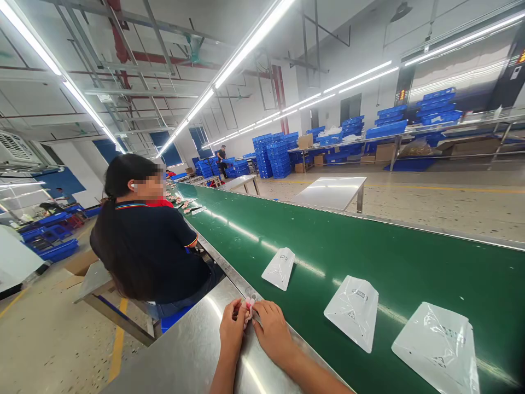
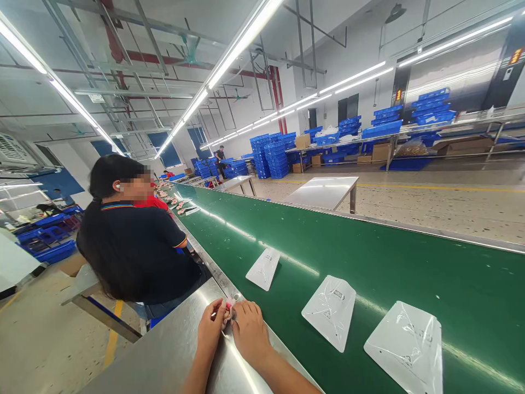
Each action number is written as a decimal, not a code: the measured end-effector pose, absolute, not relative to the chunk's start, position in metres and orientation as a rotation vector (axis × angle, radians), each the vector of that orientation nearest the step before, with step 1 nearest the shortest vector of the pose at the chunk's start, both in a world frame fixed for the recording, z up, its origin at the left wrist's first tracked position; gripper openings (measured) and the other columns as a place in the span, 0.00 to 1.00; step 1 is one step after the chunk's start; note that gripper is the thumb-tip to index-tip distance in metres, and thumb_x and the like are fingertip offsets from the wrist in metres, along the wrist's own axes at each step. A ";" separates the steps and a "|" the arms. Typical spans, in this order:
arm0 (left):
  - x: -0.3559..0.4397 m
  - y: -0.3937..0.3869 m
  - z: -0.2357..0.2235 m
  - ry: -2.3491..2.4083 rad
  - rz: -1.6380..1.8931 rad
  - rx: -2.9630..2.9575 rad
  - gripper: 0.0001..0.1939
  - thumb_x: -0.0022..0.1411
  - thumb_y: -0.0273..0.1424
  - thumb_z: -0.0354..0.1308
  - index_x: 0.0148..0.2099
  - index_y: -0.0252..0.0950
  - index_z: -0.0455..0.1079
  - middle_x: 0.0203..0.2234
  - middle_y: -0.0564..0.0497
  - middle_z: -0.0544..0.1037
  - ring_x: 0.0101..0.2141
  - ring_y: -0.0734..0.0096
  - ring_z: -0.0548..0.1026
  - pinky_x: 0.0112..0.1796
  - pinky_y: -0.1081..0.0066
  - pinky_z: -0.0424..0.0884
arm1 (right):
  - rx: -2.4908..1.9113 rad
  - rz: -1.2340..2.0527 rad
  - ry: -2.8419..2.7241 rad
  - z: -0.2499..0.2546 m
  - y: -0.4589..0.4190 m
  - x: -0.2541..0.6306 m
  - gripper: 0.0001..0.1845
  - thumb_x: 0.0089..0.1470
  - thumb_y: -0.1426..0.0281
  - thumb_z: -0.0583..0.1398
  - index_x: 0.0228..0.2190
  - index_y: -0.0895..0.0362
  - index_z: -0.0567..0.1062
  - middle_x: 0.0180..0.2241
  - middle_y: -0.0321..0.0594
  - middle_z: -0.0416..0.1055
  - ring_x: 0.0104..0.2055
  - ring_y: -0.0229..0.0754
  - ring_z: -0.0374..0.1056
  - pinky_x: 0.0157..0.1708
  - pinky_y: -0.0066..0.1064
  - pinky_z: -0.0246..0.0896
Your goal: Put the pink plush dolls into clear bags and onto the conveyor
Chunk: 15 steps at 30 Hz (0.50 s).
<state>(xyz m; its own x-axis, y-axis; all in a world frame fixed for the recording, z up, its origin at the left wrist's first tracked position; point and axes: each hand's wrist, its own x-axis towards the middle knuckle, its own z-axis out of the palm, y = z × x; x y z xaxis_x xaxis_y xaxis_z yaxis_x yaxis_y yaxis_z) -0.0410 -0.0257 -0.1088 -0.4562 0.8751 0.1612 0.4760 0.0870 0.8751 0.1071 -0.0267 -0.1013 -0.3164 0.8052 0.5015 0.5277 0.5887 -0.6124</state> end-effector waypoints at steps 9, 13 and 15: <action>-0.044 -0.030 -0.100 1.990 1.339 1.222 0.25 0.57 0.49 0.44 0.45 0.38 0.68 0.40 0.47 0.76 0.40 0.60 0.74 0.41 0.64 0.68 | -1.093 0.566 -1.853 -0.100 -0.023 0.104 0.16 0.53 0.76 0.52 0.43 0.53 0.69 0.43 0.39 0.70 0.48 0.45 0.63 0.49 0.38 0.55; -0.045 -0.032 -0.097 1.982 1.396 1.146 0.25 0.59 0.49 0.41 0.47 0.39 0.67 0.44 0.47 0.74 0.44 0.60 0.72 0.43 0.64 0.68 | -1.097 0.571 -1.829 -0.101 -0.022 0.103 0.17 0.53 0.77 0.51 0.42 0.52 0.70 0.42 0.39 0.71 0.47 0.44 0.64 0.48 0.37 0.56; -0.045 -0.032 -0.097 1.981 1.393 1.140 0.25 0.59 0.49 0.42 0.48 0.40 0.68 0.45 0.48 0.74 0.45 0.60 0.71 0.43 0.64 0.68 | -1.092 0.566 -1.828 -0.101 -0.023 0.103 0.17 0.53 0.77 0.51 0.42 0.52 0.70 0.42 0.39 0.71 0.47 0.44 0.64 0.48 0.37 0.55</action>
<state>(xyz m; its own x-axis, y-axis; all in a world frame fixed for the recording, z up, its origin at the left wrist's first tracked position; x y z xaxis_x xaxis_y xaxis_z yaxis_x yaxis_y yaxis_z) -0.0454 -0.0323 -0.0972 -0.5500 0.8305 0.0882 0.3637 0.1431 0.9205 0.1025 -0.0230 -0.1012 -0.2003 0.8617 0.4662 0.4470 0.5038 -0.7391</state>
